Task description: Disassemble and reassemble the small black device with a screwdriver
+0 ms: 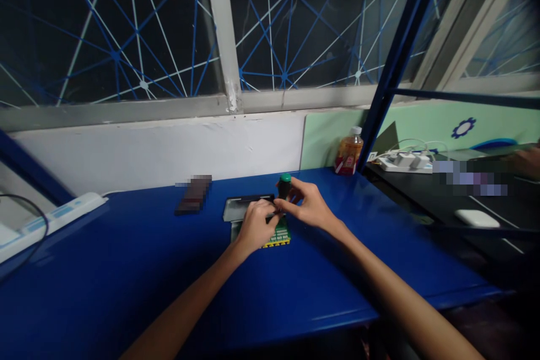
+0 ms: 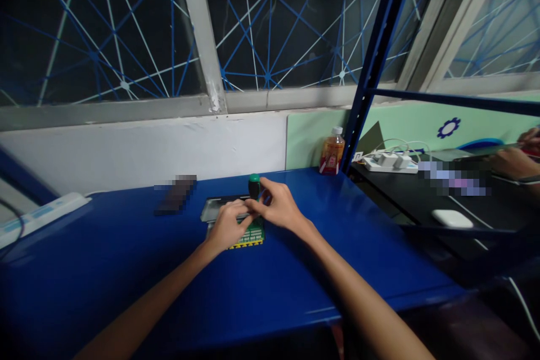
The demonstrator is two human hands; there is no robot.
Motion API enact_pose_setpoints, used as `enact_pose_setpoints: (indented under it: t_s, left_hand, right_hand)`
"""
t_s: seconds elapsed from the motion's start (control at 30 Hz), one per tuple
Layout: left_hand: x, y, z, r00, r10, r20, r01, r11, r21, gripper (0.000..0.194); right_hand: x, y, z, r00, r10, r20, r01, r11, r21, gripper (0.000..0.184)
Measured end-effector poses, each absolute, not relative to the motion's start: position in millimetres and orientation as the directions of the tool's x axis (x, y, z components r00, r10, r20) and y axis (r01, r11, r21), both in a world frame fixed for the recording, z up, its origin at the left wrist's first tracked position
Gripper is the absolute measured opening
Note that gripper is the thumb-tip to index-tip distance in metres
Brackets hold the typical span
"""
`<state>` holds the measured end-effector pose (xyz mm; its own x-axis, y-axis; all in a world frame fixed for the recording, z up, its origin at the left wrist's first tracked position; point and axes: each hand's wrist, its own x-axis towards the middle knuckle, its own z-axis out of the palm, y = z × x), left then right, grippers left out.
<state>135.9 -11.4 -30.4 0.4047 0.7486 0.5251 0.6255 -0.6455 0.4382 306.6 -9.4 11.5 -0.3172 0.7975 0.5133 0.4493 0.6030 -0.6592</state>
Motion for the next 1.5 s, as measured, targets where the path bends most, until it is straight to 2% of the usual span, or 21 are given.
enact_pose_setpoints:
  t_s: [0.17,0.27,0.43,0.73,1.17,1.33,1.43,1.5]
  left_hand:
    - [135,-12,-25,0.404,0.73,0.551,0.643,-0.655,0.397,0.006]
    - [134,-11,-24,0.396,0.739,0.545,0.639,-0.648,0.414,0.004]
    - [133,-10,-26,0.402,0.75,0.526,0.624,-0.645,0.442,0.014]
    - [133,-7,-27,0.42,0.754,0.504,0.524,-0.656,0.544,0.014]
    - [133,-10,-30,0.441,0.717,0.54,0.594,-0.684,0.423,0.014]
    - [131,-12,-30,0.464,0.693,0.552,0.583,-0.708,0.398,0.013]
    - [131,-12,-28,0.451,0.688,0.568,0.589,-0.708,0.39,0.017]
    - [130,-11,-28,0.452,0.69,0.566,0.595,-0.705,0.385,0.019]
  right_hand:
    - [307,-8,11,-0.289,0.8,0.525,0.498,0.594,-0.631,0.031]
    - [305,-8,8,-0.284,0.793,0.54,0.522,0.6,-0.606,0.036]
    - [302,-10,6,-0.29,0.785,0.547,0.541,0.606,-0.583,0.039]
    - [304,-9,12,-0.305,0.791,0.531,0.385,0.612,-0.691,0.024]
    - [302,-10,11,-0.261,0.821,0.507,0.356,0.57,-0.741,0.022]
    - [309,-5,12,-0.127,0.836,0.534,0.343,0.542,-0.767,0.026]
    - [320,0,18,-0.024,0.828,0.56,0.407,0.52,-0.751,0.019]
    - [329,3,22,-0.02,0.837,0.546,0.485,0.486,-0.727,0.013]
